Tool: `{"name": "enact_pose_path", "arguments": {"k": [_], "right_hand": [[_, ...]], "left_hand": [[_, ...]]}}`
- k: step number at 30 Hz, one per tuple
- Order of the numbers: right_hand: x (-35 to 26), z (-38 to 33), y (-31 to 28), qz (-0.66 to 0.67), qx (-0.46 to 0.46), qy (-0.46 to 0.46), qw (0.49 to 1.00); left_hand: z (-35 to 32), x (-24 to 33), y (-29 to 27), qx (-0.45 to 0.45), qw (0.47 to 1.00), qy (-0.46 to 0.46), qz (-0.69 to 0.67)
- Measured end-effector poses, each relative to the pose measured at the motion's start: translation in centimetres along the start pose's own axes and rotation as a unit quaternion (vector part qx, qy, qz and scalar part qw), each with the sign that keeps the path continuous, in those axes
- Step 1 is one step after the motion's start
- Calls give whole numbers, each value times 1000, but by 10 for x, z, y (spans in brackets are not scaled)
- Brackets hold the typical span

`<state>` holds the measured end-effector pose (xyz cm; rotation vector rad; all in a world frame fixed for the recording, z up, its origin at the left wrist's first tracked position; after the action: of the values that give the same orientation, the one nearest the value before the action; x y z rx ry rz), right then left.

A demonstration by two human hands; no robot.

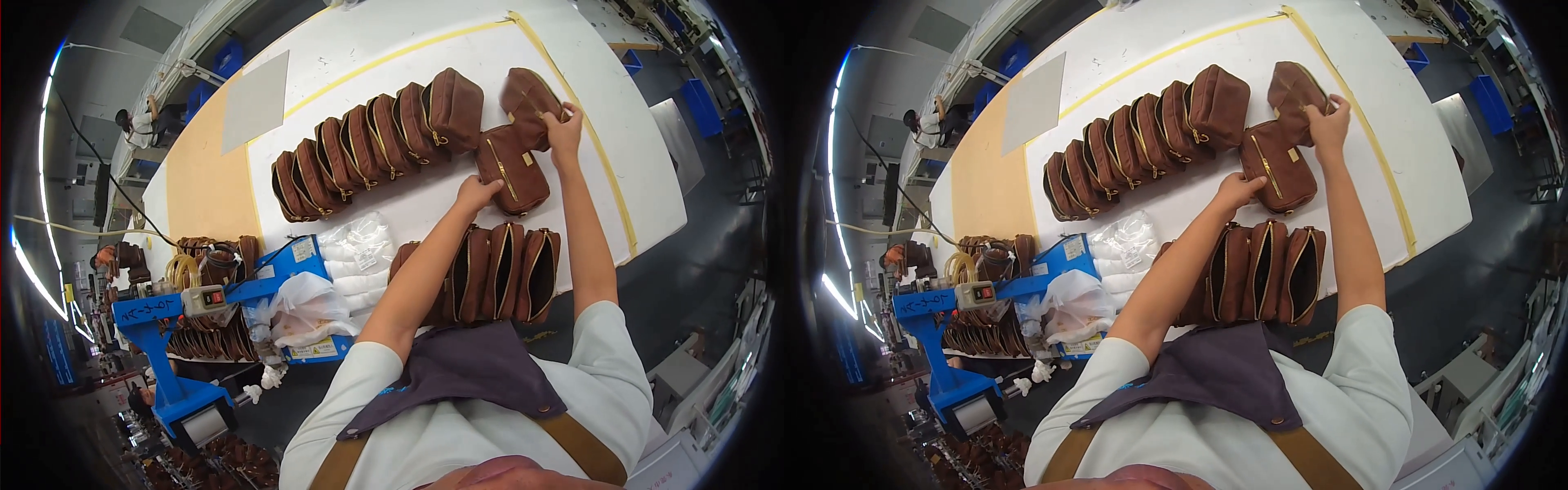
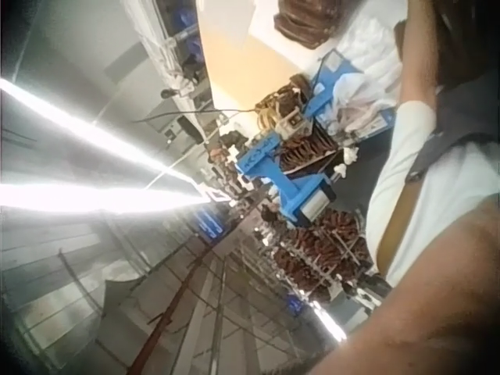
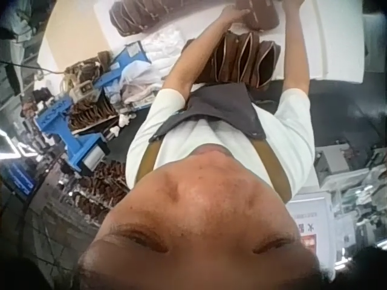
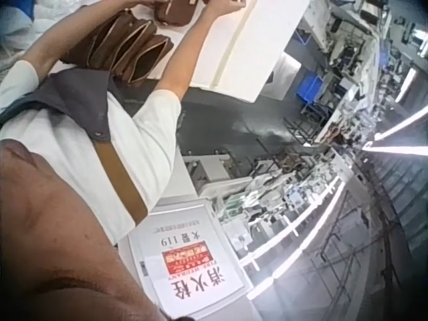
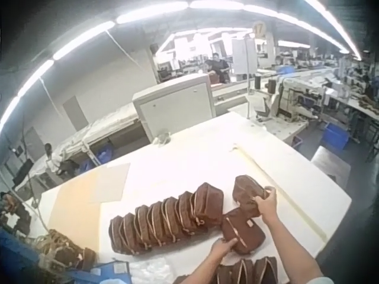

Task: Pressing a logo or hardware onto leather bags using a specialized machine.

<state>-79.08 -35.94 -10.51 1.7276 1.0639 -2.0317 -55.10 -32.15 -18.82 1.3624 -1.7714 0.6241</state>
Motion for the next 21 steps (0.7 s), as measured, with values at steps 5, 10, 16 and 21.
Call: {"name": "enact_pose_path", "arguments": {"k": [5,10,16,21], "right_hand": [[17,-28,1,49,-39,18,998],[19,-6,-14,170,-2,89,981],[-24,-37,30,-149,38,-160,975],[-36,-86,95,-126,-105,-303,939]], "left_hand": [[-12,2,11,82,996,28,-4],[-59,35,36,-33,992,75,-100],[-158,123,-22,69,951,265,-145],[-249,139,-108,167,906,361,-146]]}}
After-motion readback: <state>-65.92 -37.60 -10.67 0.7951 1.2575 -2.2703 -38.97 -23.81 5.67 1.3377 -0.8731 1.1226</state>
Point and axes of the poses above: each hand's wrist, its own z-axis towards the middle knuckle, its own y-axis out of the palm, x = y × z, the point moved 5 cm from there along z, towards the middle knuckle, and after that the axes turned 15 degrees about -z, right-handed, at the moved point
